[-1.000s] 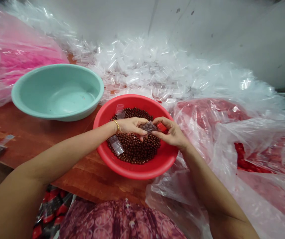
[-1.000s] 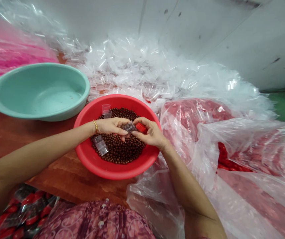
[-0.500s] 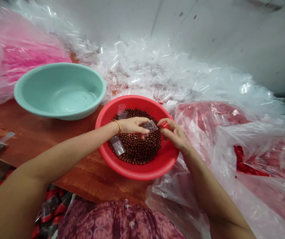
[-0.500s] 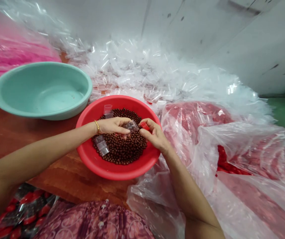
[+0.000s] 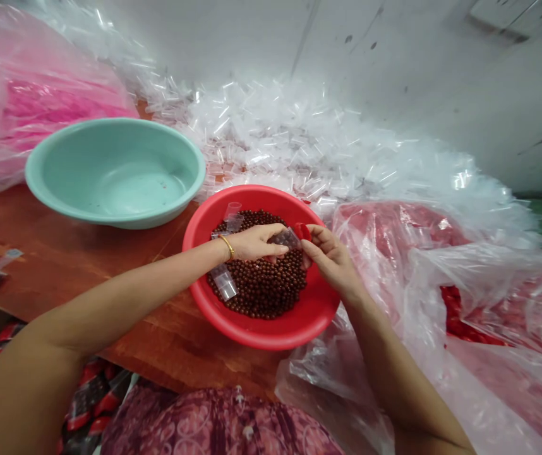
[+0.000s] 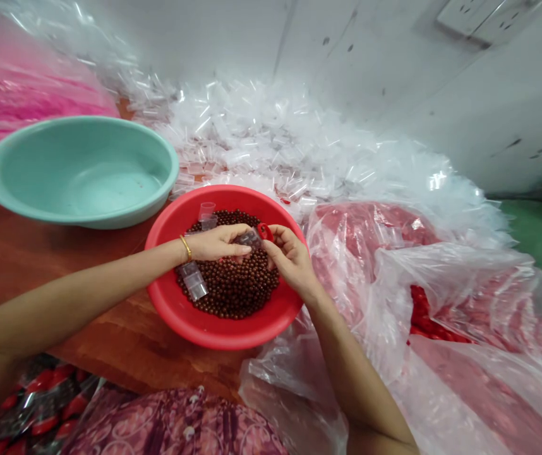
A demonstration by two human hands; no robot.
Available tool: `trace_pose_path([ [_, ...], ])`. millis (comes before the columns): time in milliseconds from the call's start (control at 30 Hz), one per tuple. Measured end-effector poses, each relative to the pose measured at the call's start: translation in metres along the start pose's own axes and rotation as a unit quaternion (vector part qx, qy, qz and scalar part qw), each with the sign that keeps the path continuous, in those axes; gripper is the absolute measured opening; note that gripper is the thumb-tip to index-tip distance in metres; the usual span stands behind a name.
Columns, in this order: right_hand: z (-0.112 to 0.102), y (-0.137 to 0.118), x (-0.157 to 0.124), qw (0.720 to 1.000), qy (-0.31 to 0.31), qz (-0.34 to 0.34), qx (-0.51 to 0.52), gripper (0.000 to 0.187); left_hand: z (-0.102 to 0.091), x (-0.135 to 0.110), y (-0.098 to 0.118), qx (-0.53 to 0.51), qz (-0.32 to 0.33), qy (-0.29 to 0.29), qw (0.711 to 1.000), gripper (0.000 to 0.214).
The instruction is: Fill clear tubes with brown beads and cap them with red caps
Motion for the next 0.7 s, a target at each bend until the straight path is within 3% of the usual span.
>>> trace_pose_path([
  [100, -0.007, -0.001, 0.001, 0.999, 0.026, -0.011, -0.039, 0.027, -0.001, 0.001, -0.001, -0.006, 0.001, 0.012, 1.000, 0.009],
  [167, -0.011, -0.005, 0.001, 0.990, 0.053, -0.062, -0.119, 0.023, 0.000, 0.001, -0.001, 0.003, -0.001, 0.012, 1.000, 0.009],
  [267, -0.007, -0.013, -0.002, 0.947, 0.073, -0.168, -0.262, 0.028, 0.002, 0.000, 0.000, 0.012, -0.011, 0.000, 1.000, 0.008],
  [367, 0.001, -0.014, -0.006, 0.907, 0.084, -0.226, -0.345, 0.037, 0.002, 0.000, 0.000, 0.031, -0.013, -0.004, 0.999, 0.007],
  [533, 0.010, -0.013, -0.011, 0.875, 0.098, -0.278, -0.383, 0.045, 0.000, -0.001, -0.002, 0.093, 0.012, 0.023, 0.995, 0.013],
  [700, 0.008, -0.017, -0.015, 0.888, 0.056, -0.274, -0.365, 0.046, -0.001, -0.003, 0.005, 0.159, 0.062, 0.074, 0.983, 0.017],
])
Point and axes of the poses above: each hand's wrist, its own x-axis towards the middle knuckle, its own z-axis out of the palm, y = z × x, the point moved 4 cm from there along x, towards the middle knuckle, and after that the axes turned 3 degrees about z, right-handed, at the moved point
